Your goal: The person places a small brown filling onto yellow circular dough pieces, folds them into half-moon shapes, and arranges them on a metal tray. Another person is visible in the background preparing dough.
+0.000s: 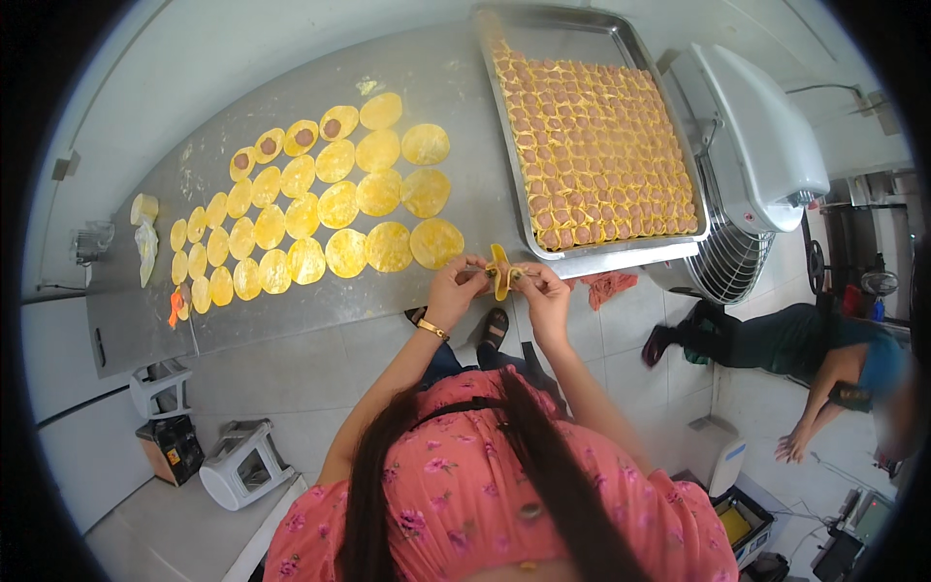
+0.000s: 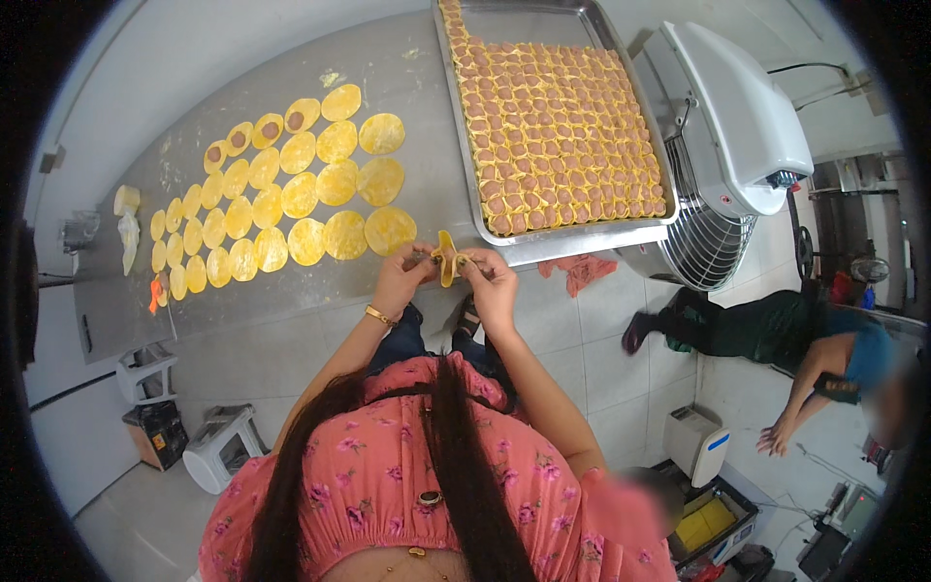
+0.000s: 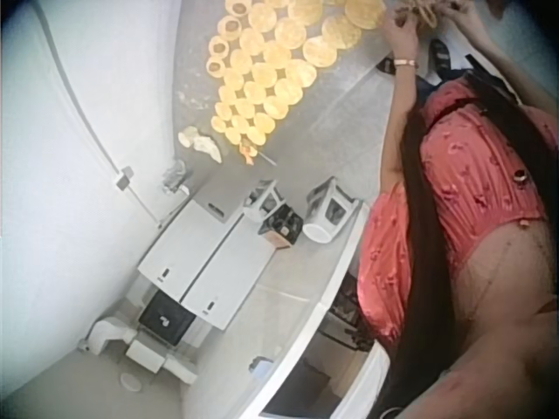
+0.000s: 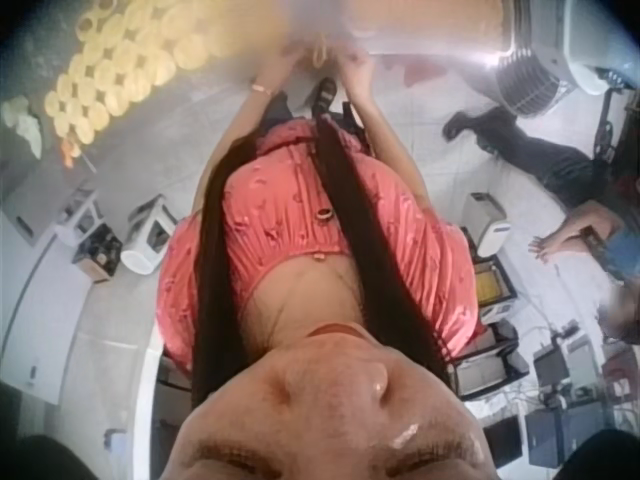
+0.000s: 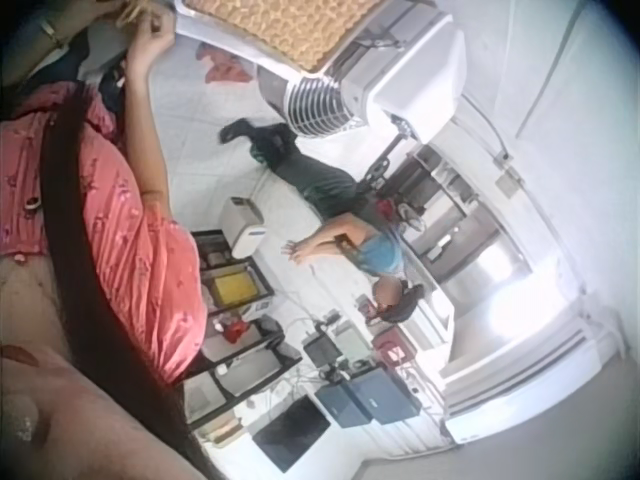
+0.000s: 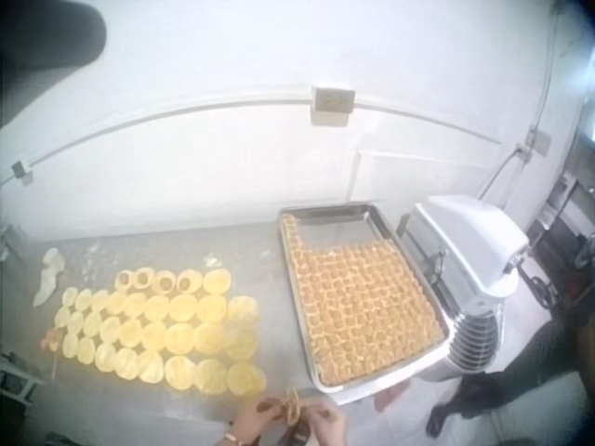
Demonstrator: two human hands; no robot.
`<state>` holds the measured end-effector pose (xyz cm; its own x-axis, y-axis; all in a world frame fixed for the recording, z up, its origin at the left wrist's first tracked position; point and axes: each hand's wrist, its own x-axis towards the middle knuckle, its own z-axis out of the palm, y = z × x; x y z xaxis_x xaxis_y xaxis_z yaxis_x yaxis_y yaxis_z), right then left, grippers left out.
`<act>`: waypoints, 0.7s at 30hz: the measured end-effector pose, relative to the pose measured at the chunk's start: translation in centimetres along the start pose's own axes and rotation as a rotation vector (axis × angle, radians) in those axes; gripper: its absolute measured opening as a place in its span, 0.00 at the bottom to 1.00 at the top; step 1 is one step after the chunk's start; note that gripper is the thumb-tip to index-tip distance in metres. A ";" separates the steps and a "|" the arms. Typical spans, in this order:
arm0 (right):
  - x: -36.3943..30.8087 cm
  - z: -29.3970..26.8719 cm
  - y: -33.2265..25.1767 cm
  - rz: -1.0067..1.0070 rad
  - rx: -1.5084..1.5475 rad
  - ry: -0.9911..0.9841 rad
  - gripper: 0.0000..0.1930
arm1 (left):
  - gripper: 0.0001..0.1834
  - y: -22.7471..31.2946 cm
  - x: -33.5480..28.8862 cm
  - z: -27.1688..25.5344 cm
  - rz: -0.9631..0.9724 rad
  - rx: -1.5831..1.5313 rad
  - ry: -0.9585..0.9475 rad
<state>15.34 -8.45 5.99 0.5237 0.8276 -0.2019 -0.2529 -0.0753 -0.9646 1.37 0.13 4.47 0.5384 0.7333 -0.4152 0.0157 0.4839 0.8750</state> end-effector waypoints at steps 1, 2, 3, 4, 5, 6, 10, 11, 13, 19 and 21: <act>-0.2 0.3 -0.6 0.004 0.103 -0.006 0.12 | 0.08 0.3 0.0 0.4 0.007 -0.076 0.033; -0.4 0.7 -1.1 -0.022 0.237 -0.045 0.13 | 0.07 0.6 0.0 0.6 0.011 -0.157 0.071; -0.5 1.2 -1.3 -0.009 0.169 -0.033 0.14 | 0.08 0.8 0.0 0.7 0.015 -0.153 0.072; -0.6 1.5 -1.5 -0.026 0.133 -0.053 0.15 | 0.08 1.1 -0.1 0.8 0.015 -0.155 0.077; -0.7 1.7 -1.5 -0.077 0.114 -0.096 0.16 | 0.09 1.3 -0.2 0.8 0.021 -0.162 0.081; -0.5 1.6 -1.4 -0.035 0.095 -0.074 0.15 | 0.09 1.4 -0.4 0.8 0.042 -0.163 0.047; 0.6 0.5 -0.4 -0.007 0.042 -0.079 0.13 | 0.12 2.0 -1.1 0.3 0.121 -0.246 0.012; 0.8 0.2 0.0 0.002 0.016 -0.079 0.12 | 0.13 2.0 -1.2 0.1 0.149 -0.300 0.024; 1.4 -0.4 0.5 0.068 -0.121 -0.119 0.12 | 0.13 1.9 -0.8 -0.5 0.151 -0.186 -0.001; 1.9 0.2 1.1 -0.103 -0.347 -0.119 0.13 | 0.09 0.9 0.8 -1.8 0.349 0.452 0.019; 1.9 0.4 1.0 -0.211 -0.422 -0.129 0.14 | 0.09 0.5 1.1 -1.9 0.414 0.510 -0.004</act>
<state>15.79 -6.73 4.72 0.4166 0.9091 0.0028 0.2143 -0.0952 -0.9721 0.40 2.10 4.00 0.5888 0.8081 -0.0187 0.2039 -0.1261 0.9708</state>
